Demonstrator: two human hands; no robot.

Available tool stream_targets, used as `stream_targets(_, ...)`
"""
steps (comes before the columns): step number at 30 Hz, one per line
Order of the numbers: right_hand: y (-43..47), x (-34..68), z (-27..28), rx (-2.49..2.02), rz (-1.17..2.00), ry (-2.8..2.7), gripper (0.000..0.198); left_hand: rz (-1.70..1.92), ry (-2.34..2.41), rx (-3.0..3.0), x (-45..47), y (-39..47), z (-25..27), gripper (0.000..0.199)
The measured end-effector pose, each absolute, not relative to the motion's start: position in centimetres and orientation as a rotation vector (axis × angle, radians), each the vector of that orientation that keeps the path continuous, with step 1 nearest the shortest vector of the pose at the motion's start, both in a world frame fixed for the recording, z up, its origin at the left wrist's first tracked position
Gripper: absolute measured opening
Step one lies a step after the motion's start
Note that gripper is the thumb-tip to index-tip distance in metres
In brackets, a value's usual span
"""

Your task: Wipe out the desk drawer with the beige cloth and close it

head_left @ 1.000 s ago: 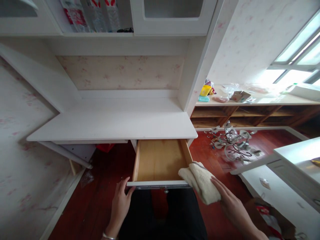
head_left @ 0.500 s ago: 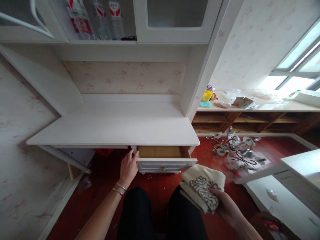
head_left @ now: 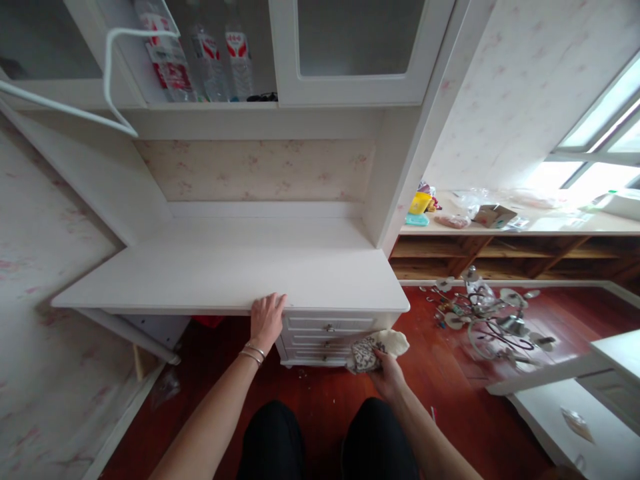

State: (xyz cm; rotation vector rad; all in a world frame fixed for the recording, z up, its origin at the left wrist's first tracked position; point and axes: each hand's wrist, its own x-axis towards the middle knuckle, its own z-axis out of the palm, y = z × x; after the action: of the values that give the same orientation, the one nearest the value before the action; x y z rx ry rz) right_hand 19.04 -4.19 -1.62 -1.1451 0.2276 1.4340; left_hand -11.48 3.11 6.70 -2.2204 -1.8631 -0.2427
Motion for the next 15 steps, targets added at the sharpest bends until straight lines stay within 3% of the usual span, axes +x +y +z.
stream_targets(8,1.2,16.9,-3.1,-1.107,1.471,0.25,0.021,-0.117,-2.046,-2.494,-15.8,7.4,7.5,0.059)
stream_targets(15,3.5,16.1,-4.7,-1.131,1.434,0.251,0.024,0.049,-2.43,-2.283,-18.4,10.6,6.3,0.068)
